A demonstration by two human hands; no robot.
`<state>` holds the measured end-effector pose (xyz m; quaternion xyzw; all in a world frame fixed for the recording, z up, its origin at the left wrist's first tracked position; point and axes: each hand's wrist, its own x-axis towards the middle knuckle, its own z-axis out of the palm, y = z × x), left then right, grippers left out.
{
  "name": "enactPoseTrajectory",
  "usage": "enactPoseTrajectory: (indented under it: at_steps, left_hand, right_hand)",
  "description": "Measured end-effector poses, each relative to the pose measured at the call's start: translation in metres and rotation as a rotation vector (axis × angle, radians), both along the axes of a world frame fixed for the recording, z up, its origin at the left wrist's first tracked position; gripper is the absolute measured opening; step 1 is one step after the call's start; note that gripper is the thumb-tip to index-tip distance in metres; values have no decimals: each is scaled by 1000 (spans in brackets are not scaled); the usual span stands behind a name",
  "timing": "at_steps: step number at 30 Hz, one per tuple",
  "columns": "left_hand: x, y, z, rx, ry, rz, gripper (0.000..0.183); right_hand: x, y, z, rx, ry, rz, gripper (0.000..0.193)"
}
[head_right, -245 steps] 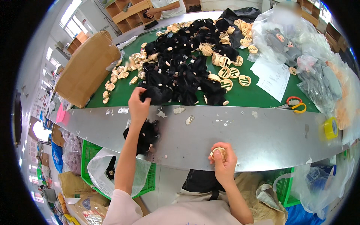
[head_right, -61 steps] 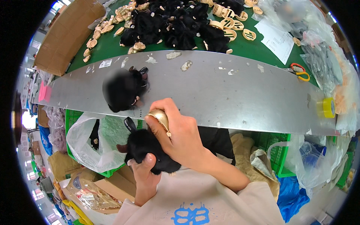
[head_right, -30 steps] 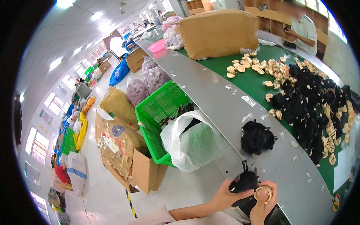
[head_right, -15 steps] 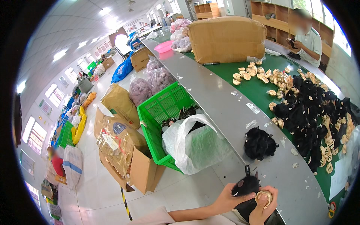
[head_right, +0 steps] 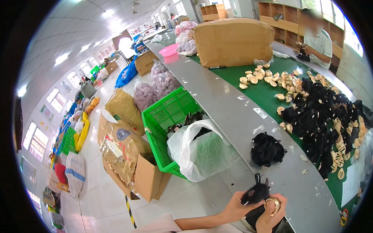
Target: The person repeatedly picks up small black plush toys and wooden circular parts, inserts the wooden pieces into the plush bodies, and places the assembled toys on the table. The process is repeated for multiple units.
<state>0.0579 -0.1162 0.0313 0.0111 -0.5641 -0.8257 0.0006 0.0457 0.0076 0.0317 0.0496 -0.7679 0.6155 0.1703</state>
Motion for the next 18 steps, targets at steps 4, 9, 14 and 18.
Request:
enactPoseTrajectory:
  at_steps: [4, 9, 14, 18]
  left_hand:
    - [1, 6, -16, -106, -28, 16, 22]
    - [0, 12, -9, -123, 12, 106, 25]
    - [0, 19, -23, -114, 4, 106, 25]
    - [-6, 16, -23, -25, -116, 25, 22]
  right_hand:
    - [2, -5, -9, 102, 69, -77, 34]
    - [-7, -11, -19, 259, 166, -190, 21]
    - [-5, -11, -20, 159, 80, -152, 29]
    - [-6, -7, -26, -36, 186, 11, 44]
